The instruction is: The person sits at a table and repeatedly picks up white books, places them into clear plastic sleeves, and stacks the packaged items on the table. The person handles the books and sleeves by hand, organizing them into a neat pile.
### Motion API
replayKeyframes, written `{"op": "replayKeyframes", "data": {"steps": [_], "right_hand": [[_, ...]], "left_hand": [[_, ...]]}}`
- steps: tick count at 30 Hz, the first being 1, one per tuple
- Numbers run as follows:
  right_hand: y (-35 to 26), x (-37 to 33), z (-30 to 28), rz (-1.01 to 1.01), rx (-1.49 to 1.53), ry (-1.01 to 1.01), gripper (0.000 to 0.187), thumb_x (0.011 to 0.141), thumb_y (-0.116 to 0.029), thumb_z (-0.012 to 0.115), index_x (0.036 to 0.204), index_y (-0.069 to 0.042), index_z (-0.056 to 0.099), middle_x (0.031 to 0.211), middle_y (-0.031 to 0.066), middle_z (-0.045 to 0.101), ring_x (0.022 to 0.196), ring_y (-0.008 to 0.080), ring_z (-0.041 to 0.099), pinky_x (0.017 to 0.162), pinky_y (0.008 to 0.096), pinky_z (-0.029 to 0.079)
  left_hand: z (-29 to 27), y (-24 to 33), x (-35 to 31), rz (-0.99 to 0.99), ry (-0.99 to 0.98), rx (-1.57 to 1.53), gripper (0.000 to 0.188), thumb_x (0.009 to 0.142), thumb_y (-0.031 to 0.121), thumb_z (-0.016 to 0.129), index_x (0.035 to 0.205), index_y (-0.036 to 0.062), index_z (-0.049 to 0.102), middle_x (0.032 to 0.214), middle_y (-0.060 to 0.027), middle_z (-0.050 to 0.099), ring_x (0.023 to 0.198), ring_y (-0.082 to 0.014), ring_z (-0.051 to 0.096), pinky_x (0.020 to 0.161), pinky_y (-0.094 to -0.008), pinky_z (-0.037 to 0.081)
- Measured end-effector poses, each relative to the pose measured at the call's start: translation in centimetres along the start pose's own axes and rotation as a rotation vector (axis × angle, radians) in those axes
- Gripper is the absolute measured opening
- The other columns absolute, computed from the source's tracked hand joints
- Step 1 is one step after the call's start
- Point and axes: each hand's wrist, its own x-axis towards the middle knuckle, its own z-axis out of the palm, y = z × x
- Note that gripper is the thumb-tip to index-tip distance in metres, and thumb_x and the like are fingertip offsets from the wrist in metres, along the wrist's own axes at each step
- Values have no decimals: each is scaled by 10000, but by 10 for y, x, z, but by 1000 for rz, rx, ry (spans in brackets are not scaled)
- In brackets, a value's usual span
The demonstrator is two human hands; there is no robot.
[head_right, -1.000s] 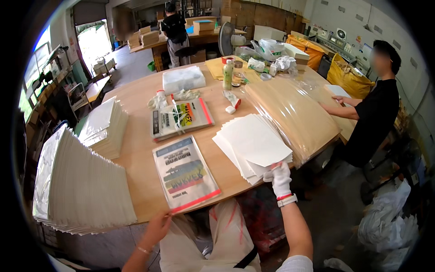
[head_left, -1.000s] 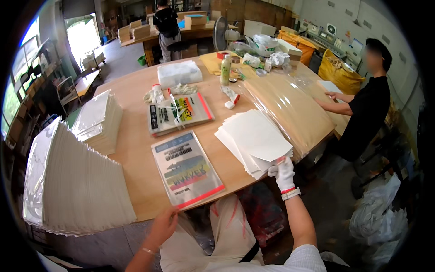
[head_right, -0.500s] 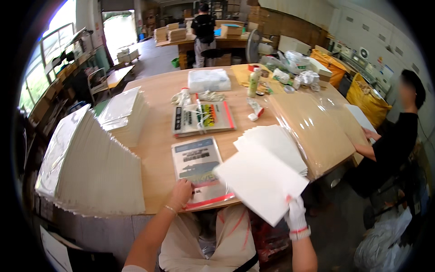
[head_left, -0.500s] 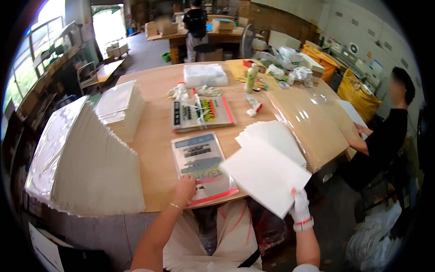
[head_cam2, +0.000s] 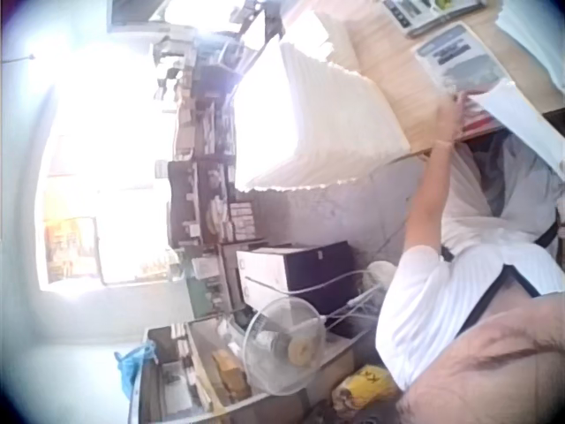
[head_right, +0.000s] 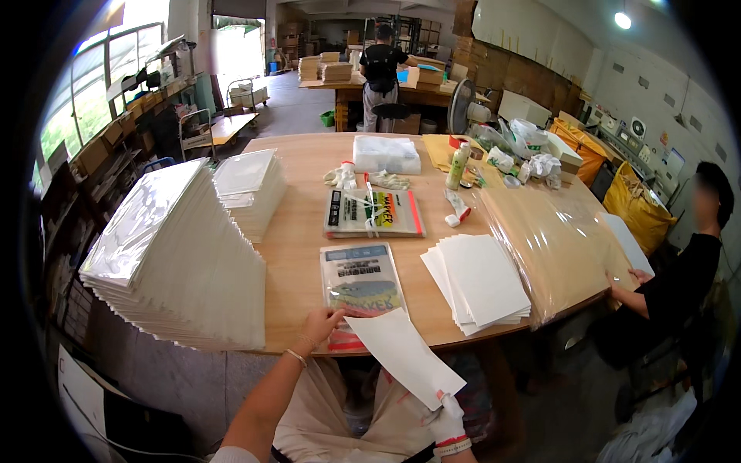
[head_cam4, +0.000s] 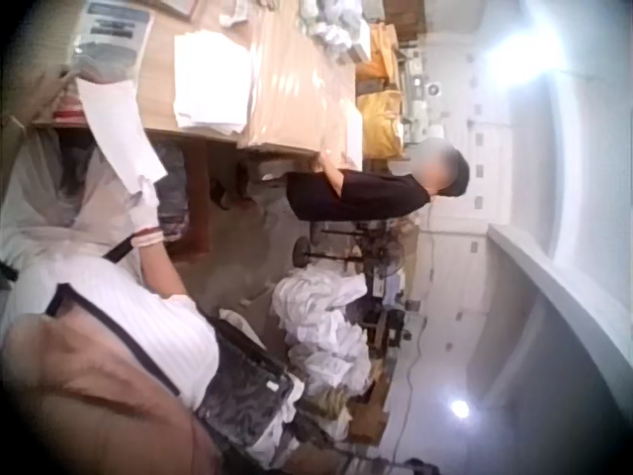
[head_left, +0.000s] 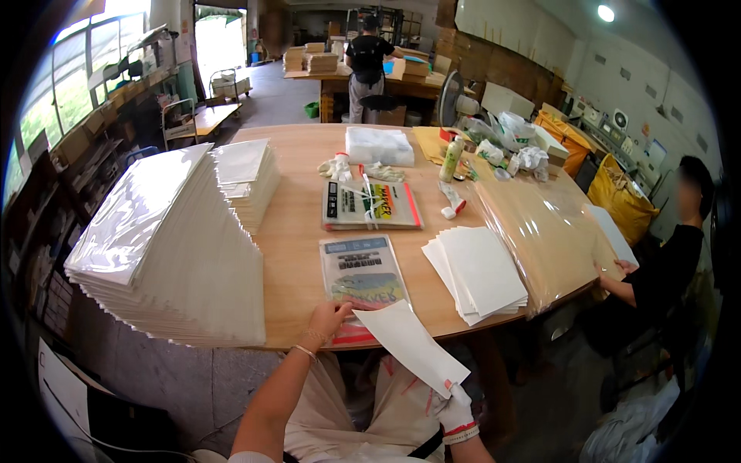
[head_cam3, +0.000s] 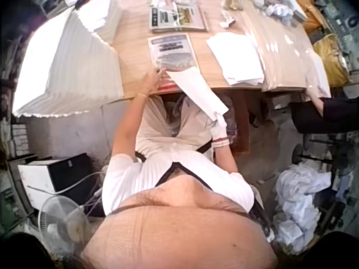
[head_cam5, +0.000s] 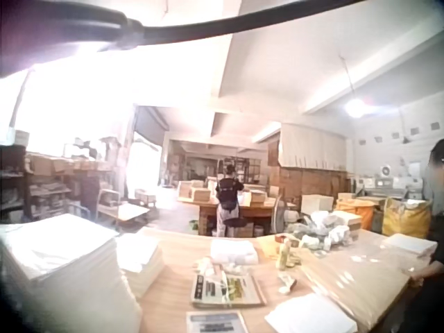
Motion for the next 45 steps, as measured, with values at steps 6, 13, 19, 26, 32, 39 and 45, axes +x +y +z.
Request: {"op": "replayKeyframes", "data": {"steps": [6,13,19,26,32,39,45], "right_hand": [[-3,-21,61,-202,-207,87,197,843,-141,436,1008,-47,483,856,75,556,674,167,568,534,284,479],[4,-35,79,-87,-92,134,122,886,-196,430,885,-91,493,606,-17,450,455,106,422,437,246,406],[10,-36,66,66,-173,106,65,885,-155,435,918,-122,480,648,-46,431,473,69,369,439,215,355],[56,10,81,138,10,-8,191,857,-91,469,1046,-72,452,865,24,534,715,177,547,677,363,486],[81,104,67,112,245,-54,277,898,-197,417,1105,-14,394,1038,198,528,965,324,532,858,436,450],[38,65,90,114,-974,-274,157,853,-169,516,840,-20,566,752,101,615,646,189,590,544,305,456],[80,75,128,-763,-1584,-571,107,690,-114,578,745,-36,530,821,131,509,782,322,516,662,377,437]], "left_hand": [[-3,11,-5,151,35,-10,215,795,201,552,853,-4,584,689,-141,620,579,-248,607,574,-352,486],[89,6,-68,242,265,-650,271,796,67,555,1034,-39,480,879,-124,619,832,-175,609,708,-298,479],[172,-56,-60,-359,-445,-1920,246,839,89,525,1056,-19,485,968,-100,589,906,-171,555,798,-304,457],[160,-60,-126,-356,-245,-1166,182,856,110,512,1006,7,518,887,-87,607,772,-185,598,653,-306,504],[146,-59,-124,-414,-235,-1031,218,849,173,562,1032,59,530,887,-46,603,751,-150,597,601,-253,479],[91,-63,-128,-489,-130,-987,382,876,311,483,1165,62,508,1069,-37,576,993,-139,528,808,-289,410],[91,-71,-138,-578,-129,-1058,367,904,322,413,1019,17,582,929,-42,599,837,-135,559,760,-244,434]]}}
